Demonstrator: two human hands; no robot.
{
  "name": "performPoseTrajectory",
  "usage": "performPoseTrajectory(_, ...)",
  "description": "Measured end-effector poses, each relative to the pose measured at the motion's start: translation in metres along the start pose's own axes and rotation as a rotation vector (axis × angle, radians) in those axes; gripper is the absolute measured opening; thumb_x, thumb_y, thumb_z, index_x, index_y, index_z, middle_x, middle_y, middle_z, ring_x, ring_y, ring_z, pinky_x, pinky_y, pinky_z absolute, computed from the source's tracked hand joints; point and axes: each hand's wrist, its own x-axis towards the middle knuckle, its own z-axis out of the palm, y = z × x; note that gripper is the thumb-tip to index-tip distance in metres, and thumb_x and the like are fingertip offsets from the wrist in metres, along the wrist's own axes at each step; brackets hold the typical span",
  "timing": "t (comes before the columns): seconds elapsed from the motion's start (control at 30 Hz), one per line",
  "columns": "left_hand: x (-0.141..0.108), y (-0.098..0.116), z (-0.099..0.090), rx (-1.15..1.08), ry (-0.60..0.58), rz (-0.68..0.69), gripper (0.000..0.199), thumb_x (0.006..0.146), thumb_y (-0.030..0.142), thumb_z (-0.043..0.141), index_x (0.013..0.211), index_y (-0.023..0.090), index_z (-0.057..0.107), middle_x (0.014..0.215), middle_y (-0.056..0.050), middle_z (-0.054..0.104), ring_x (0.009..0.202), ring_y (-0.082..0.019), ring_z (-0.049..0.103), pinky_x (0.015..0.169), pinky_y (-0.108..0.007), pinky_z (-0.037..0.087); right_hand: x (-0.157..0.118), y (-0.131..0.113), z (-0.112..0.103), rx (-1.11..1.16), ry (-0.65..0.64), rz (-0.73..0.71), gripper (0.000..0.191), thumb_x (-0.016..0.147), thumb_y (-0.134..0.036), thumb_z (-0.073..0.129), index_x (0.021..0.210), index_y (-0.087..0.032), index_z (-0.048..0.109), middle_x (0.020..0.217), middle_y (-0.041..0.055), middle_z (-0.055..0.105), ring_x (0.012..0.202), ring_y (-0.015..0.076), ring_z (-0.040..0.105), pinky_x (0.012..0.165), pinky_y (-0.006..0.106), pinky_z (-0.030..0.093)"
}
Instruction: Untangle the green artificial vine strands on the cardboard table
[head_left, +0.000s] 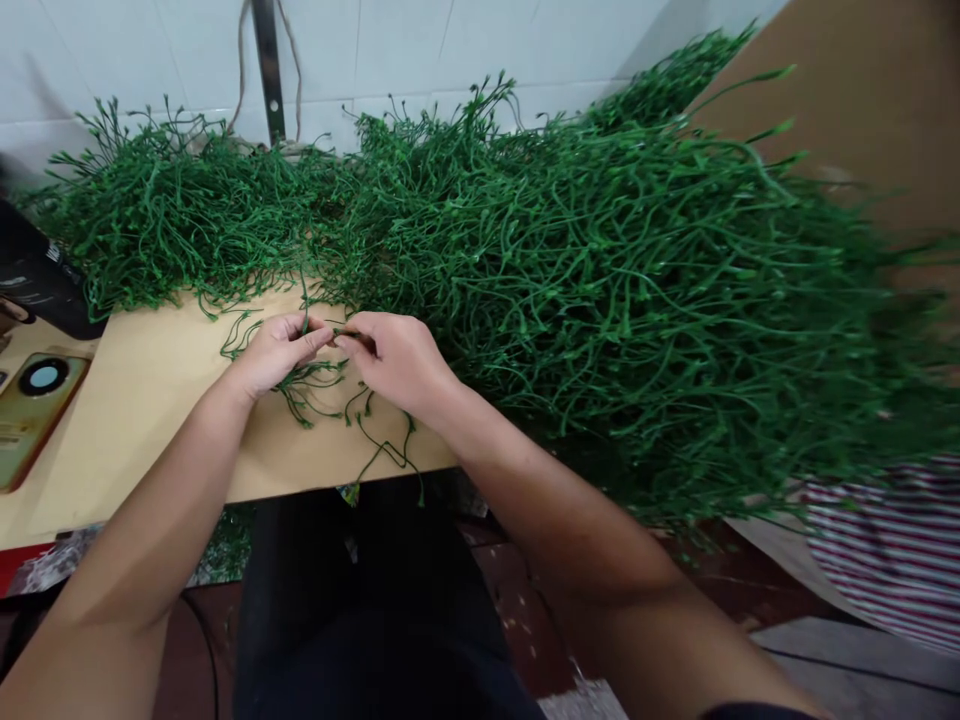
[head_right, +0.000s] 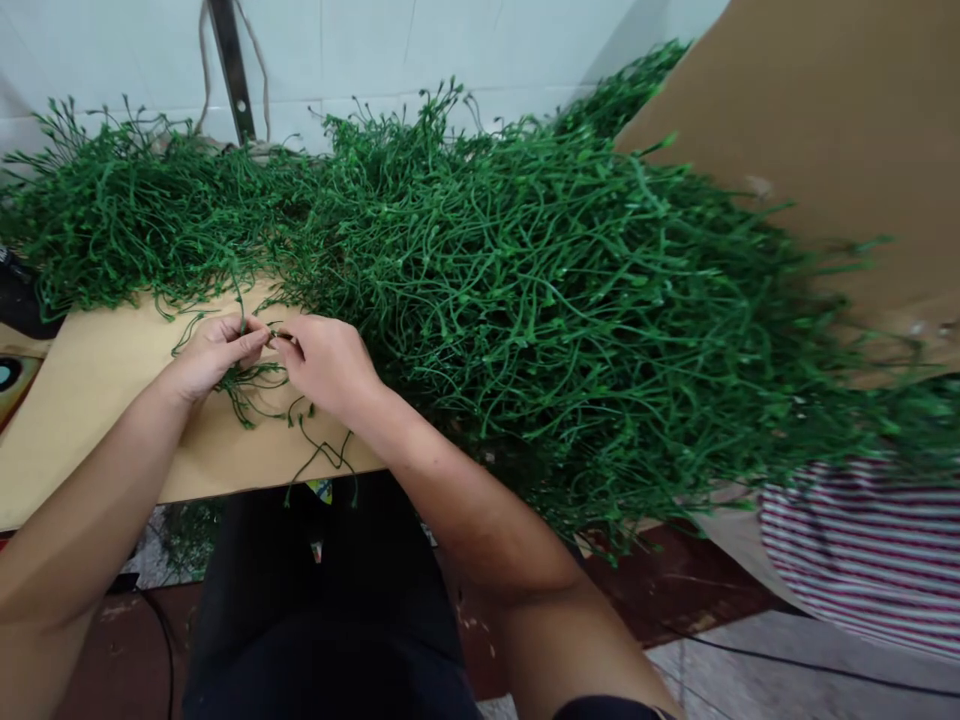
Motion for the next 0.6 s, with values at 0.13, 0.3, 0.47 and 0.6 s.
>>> performPoseTrajectory(0.13, 0.003, -0.001, -0.002, -0.059, 0.022, 0.036, 0.036, 0.063, 0.043, 0.074, 0.068, 0.014, 0.054, 0.047, 0.006, 0.042, 0.042, -0.004, 0.035, 0.042, -0.018, 0.024, 0.004, 0.011, 0.007, 0.056, 0.096, -0.001, 0.009, 0.080, -0.019, 0.057, 0.088, -0.015, 0.060, 0.073, 0.0014, 0.054, 0.065, 0.0101, 0.046, 0.065, 0.026, 0.037)
performPoseTrajectory(0.3, 0.006, -0.004, -0.002, -0.063, 0.051, 0.031, 0.031, 0.063, 0.037, 0.074, 0.070, 0.014, 0.054, 0.053, 0.005, 0.047, 0.044, -0.004, 0.038, 0.042, -0.018, 0.026, 0.005, 0.020, 0.018, 0.189, 0.212, -0.016, 0.041, 0.077, -0.027, 0.063, 0.113, -0.017, 0.045, 0.104, 0.0080, 0.056, 0.072, 0.0117, 0.053, 0.068, 0.030, 0.048)
performPoseTrajectory(0.47, 0.007, -0.004, -0.001, -0.030, 0.070, 0.011, 0.026, 0.067, 0.033, 0.072, 0.069, 0.015, 0.053, 0.053, 0.005, 0.047, 0.044, -0.004, 0.038, 0.043, -0.017, 0.028, 0.006, 0.017, 0.028, 0.152, 0.182, 0.019, 0.036, 0.076, -0.028, 0.064, 0.103, -0.018, 0.042, 0.102, 0.0084, 0.055, 0.080, 0.0161, 0.057, 0.071, 0.035, 0.049)
performPoseTrajectory(0.6, 0.008, -0.003, 0.000, -0.020, 0.077, 0.037, 0.028, 0.071, 0.034, 0.070, 0.067, 0.015, 0.050, 0.051, 0.005, 0.045, 0.044, -0.004, 0.036, 0.044, -0.018, 0.026, 0.008, 0.015, 0.032, 0.139, 0.179, 0.109, 0.032, 0.076, -0.028, 0.064, 0.096, -0.019, 0.041, 0.094, 0.0056, 0.055, 0.068, 0.0130, 0.053, 0.065, 0.032, 0.046)
